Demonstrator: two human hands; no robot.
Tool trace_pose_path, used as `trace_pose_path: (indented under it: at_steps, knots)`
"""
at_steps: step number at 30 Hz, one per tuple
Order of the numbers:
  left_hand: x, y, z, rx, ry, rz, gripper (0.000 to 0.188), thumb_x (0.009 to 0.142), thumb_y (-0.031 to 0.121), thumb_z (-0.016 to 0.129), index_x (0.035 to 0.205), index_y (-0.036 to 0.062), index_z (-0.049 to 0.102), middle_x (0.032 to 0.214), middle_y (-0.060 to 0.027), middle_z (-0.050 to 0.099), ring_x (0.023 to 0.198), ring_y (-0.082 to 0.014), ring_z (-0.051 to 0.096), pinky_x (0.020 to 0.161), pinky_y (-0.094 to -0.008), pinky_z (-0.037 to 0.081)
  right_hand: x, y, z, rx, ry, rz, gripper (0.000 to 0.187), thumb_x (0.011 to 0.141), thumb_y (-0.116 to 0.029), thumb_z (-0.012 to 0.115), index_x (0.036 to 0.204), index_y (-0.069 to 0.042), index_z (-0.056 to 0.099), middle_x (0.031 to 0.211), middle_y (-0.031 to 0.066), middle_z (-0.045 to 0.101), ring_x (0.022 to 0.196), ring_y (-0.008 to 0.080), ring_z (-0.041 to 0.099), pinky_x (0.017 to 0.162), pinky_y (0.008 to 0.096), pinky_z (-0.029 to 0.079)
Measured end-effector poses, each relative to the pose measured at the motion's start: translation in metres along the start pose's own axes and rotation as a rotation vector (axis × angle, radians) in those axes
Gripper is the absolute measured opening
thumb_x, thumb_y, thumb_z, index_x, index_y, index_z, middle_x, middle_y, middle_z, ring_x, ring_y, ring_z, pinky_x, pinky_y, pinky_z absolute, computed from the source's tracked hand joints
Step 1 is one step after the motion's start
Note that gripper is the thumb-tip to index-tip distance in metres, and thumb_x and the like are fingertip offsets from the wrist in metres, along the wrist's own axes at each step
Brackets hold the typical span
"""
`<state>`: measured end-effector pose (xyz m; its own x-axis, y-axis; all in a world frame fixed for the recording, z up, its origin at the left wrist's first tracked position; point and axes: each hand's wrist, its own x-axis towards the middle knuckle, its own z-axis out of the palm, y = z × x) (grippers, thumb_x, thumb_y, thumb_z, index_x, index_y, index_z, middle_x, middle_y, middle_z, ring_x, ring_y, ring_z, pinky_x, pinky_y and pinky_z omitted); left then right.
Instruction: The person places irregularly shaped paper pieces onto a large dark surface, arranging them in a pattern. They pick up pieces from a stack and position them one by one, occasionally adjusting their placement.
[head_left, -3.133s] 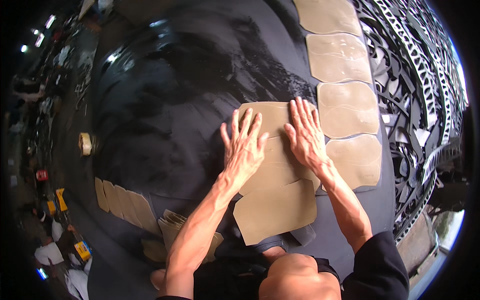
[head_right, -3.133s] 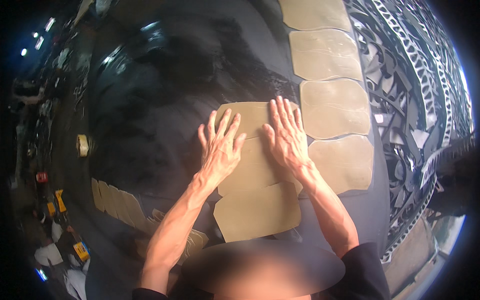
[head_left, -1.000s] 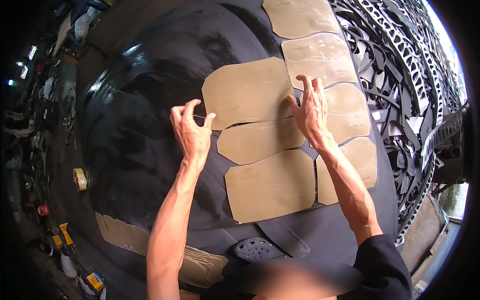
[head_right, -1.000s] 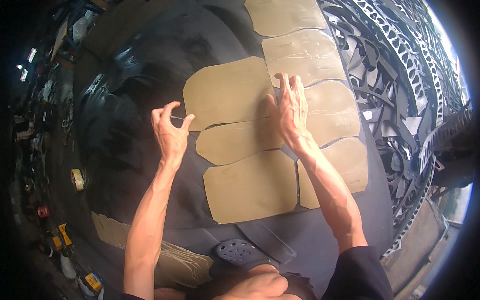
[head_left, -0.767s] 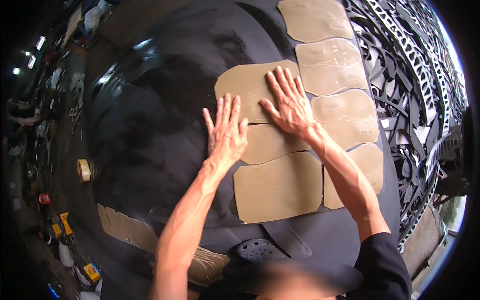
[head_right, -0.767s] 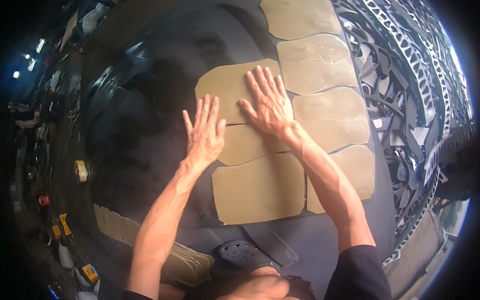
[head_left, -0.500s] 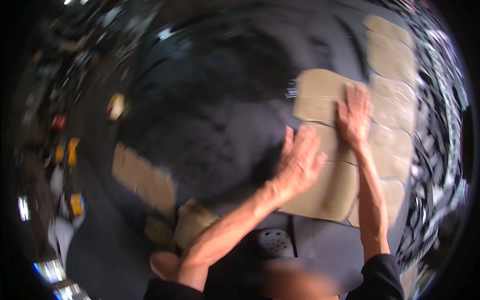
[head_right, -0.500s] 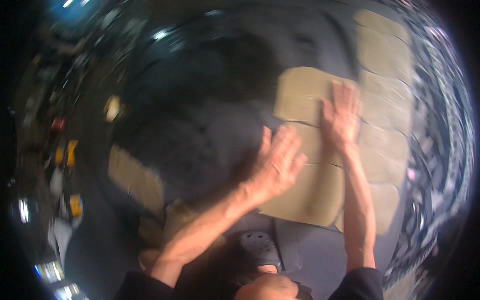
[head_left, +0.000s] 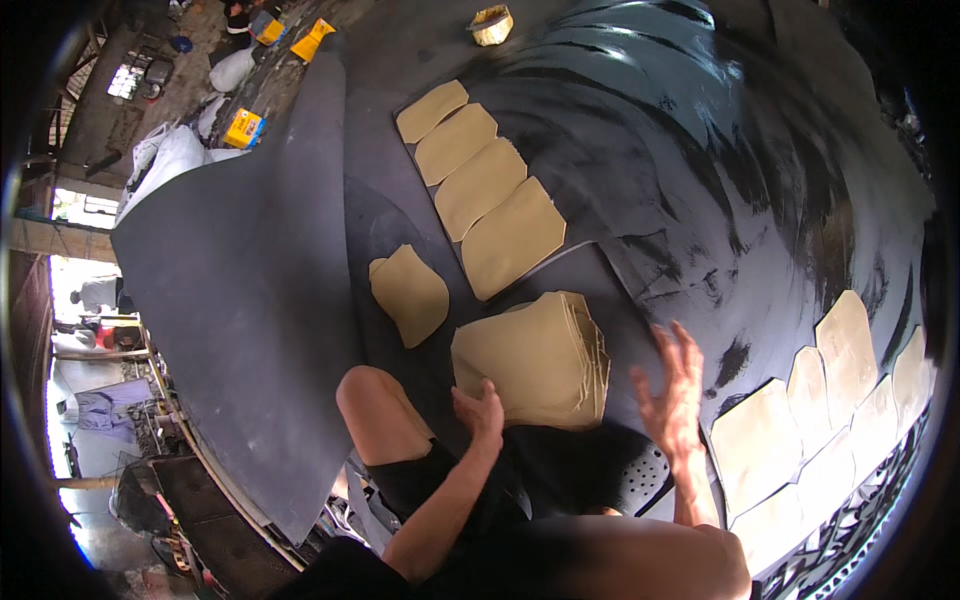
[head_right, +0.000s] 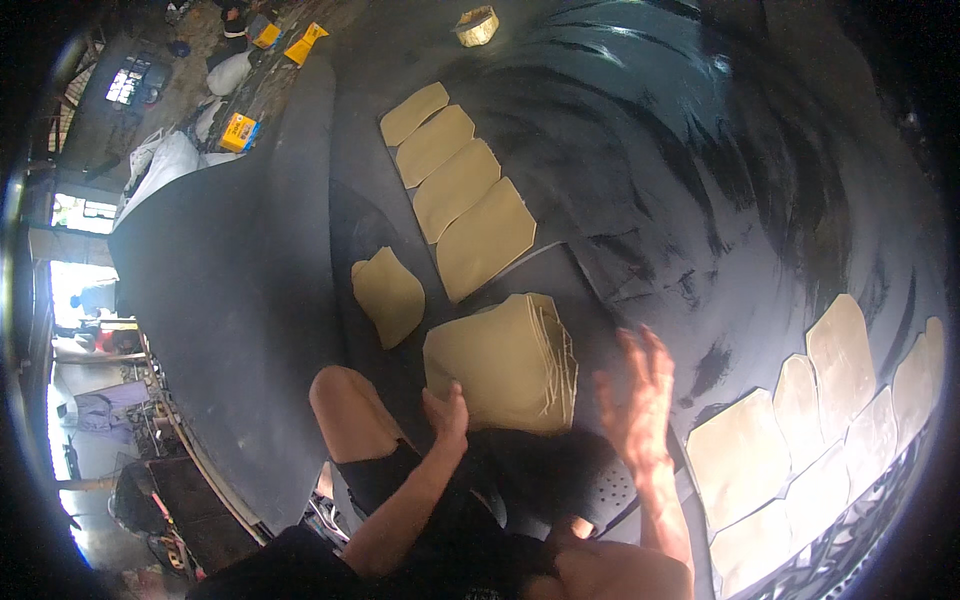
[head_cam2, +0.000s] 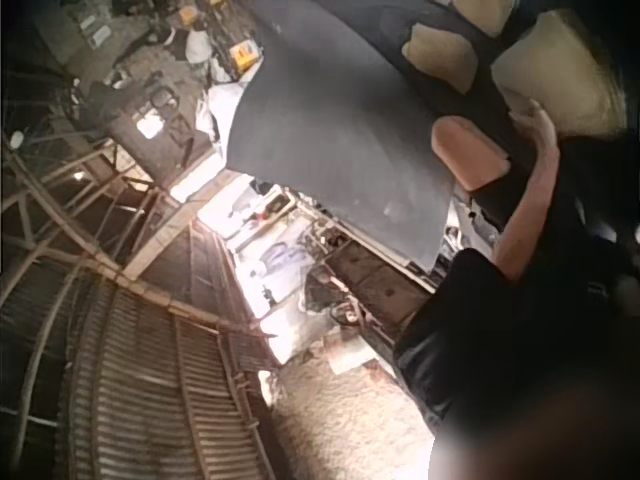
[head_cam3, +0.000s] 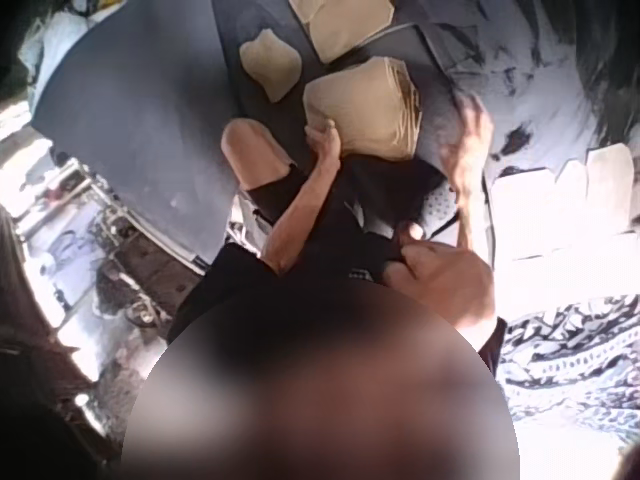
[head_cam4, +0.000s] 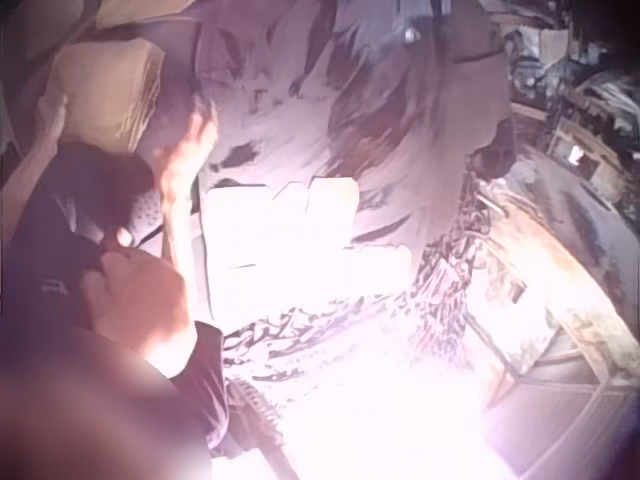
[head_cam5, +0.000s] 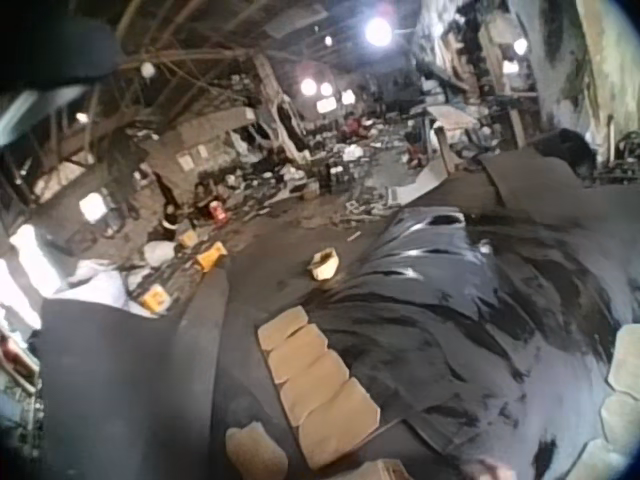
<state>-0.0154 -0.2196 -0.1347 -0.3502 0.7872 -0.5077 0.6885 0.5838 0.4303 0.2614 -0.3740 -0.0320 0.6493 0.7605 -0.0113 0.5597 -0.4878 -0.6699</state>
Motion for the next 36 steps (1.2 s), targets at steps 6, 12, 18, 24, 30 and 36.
trace_pose_path:
  at_steps: [6,12,18,24,30,36]
  knots:
    - [-0.035,-0.001,-0.011,0.023,0.158,0.61,0.082,0.095,0.019,0.078,0.165,0.0003,0.039,0.161,-0.0296,0.044,0.148,-0.0462,0.044,0.123,-0.0514,0.038,0.052,-0.082,-0.004,-0.063,-0.154,-0.218,0.06,0.092,-0.009,0.079,0.149,-0.008,0.06,0.164,0.0228,0.045,0.148,0.0462,0.047,0.124,0.0574,0.042]
    - [-0.133,0.085,-0.064,-0.401,-0.426,1.23,0.036,0.095,0.005,0.069,0.129,0.0064,0.079,0.127,-0.0201,0.071,0.119,-0.0418,0.066,0.102,-0.0495,0.053,0.074,-0.127,-0.048,-0.424,-0.437,-0.862,0.047,0.097,-0.021,0.07,0.144,-0.016,0.067,0.168,0.0095,0.048,0.161,0.0338,0.037,0.135,0.0553,0.031]
    - [-0.114,0.166,-0.06,-0.484,-0.425,1.126,0.094,0.092,0.017,0.088,0.167,-0.0001,0.033,0.16,-0.0253,0.046,0.145,-0.0404,0.05,0.123,-0.0528,0.038,0.043,-0.128,-0.213,-0.289,-0.133,-0.304,0.04,0.092,-0.004,0.07,0.132,-0.01,0.07,0.103,0.0129,0.074,0.092,0.0399,0.076,0.095,0.0502,0.063]
    - [-0.181,0.259,0.009,-0.734,-1.61,0.601,0.043,0.108,0.024,0.07,0.147,0.012,0.056,0.141,-0.0075,0.067,0.121,-0.0212,0.07,0.089,-0.0469,0.066,-0.01,0.002,-0.231,0.196,0.564,-0.047,0.052,0.111,-0.018,0.066,0.158,-0.009,0.047,0.141,0.021,0.068,0.119,0.0366,0.075,0.097,0.0436,0.06]
    - [-0.275,0.277,0.106,-0.047,-1.512,0.86,0.029,0.104,0.002,0.065,0.133,0.0045,0.066,0.123,-0.0111,0.073,0.097,-0.0172,0.074,0.077,-0.0371,0.068,-0.092,0.147,-0.222,0.218,0.73,0.461,0.054,0.104,-0.019,0.071,0.153,-0.005,0.053,0.128,0.0248,0.071,0.106,0.0324,0.079,0.092,0.0425,0.061]
    - [-0.334,0.309,0.243,-0.104,-1.23,1.018,0.03,0.09,0.007,0.087,0.115,-0.0028,0.074,0.099,-0.0109,0.082,0.083,-0.0141,0.074,0.077,-0.0317,0.06,-0.092,0.245,-0.281,0.226,0.868,0.505,0.034,0.096,-0.023,0.076,0.126,-0.007,0.073,0.078,0.0115,0.074,0.074,0.0264,0.074,0.074,0.0401,0.059]
